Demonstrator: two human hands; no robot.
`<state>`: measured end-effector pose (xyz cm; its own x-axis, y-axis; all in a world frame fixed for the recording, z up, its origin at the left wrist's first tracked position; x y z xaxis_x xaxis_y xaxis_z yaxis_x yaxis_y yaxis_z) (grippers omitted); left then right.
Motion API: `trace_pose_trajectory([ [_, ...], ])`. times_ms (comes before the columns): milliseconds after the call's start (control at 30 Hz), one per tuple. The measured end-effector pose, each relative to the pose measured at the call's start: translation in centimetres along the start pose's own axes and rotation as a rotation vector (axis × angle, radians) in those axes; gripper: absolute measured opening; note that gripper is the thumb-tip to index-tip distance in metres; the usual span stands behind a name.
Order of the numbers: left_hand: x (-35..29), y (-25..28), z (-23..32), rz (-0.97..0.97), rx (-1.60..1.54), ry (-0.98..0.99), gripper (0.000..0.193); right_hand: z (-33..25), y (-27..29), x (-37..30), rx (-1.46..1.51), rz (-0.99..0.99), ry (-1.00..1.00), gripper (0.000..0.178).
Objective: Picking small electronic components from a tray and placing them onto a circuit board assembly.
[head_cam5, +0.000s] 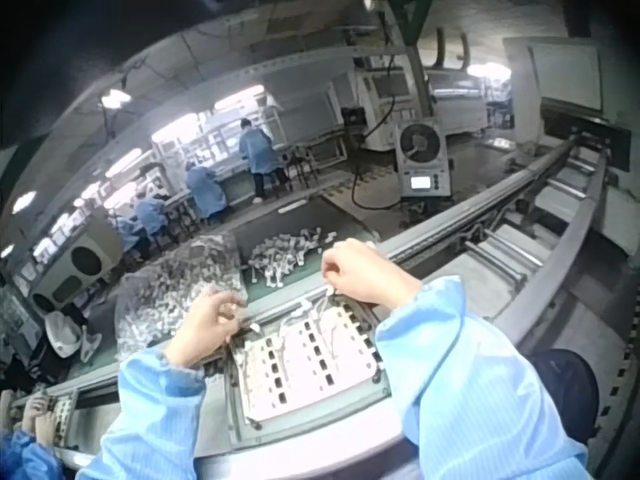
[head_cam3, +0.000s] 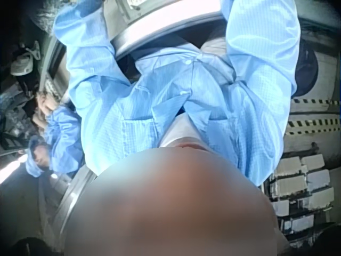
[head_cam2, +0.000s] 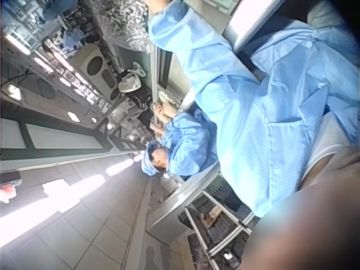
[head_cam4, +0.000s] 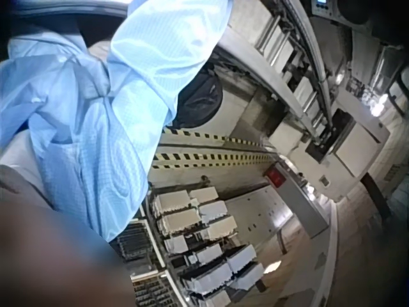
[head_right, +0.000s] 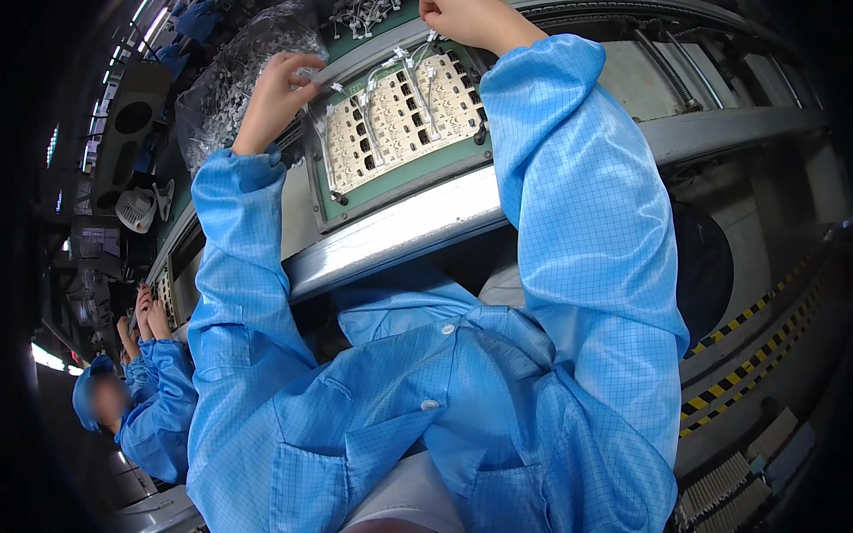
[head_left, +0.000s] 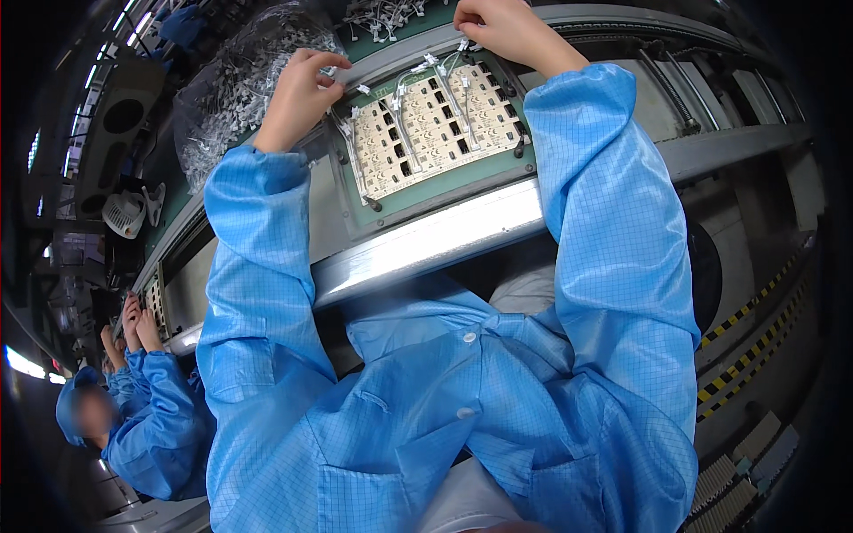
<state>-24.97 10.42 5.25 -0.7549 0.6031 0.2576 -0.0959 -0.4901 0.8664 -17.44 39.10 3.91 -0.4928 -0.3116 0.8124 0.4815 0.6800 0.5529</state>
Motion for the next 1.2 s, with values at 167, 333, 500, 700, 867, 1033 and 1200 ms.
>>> trace_pose_trajectory([
  [167,-1.0,0.4,1.3,-0.142,0.121,-0.236,0.031,-0.9,-0.1,1.2,-0.172,-0.230,-0.316,0.019],
  [333,-1.8,0.5,1.5,-0.119,0.111,-0.327,0.031,-1.0,-0.1,1.3,-0.181,-0.241,-0.316,0.020],
  [500,-2.0,0.1,1.0,-0.032,0.175,-0.351,0.026,0.1,0.0,-0.2,0.025,0.007,-0.013,0.020],
  [700,-1.6,-0.8,1.6,-0.050,0.122,-0.393,0.024,-1.1,-0.2,1.3,-0.196,-0.231,-0.294,0.019],
  [867,-1.8,-1.3,2.6,-0.059,-0.028,-0.365,0.023,-1.3,0.0,1.2,-0.203,-0.228,-0.289,0.018],
  [1033,-1.8,0.3,0.6,0.161,-0.153,-0.201,0.024,-1.4,0.2,1.7,-0.188,-0.226,-0.328,0.018],
  [1200,-2.2,0.5,0.2,0.085,0.069,-0.014,0.018,0.9,0.3,-0.3,0.124,0.060,0.043,0.017],
])
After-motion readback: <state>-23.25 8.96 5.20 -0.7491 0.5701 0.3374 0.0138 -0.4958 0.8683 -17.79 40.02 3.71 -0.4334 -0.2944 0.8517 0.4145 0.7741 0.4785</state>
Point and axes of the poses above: each hand's wrist, its own x-axis towards the middle knuckle, its own y-axis out of the back of the hand, z = x × y, the point moved 3 cm from there along x, towards the middle knuckle, and after that the axes turned 7 degrees about y, right-handed, at the moved point
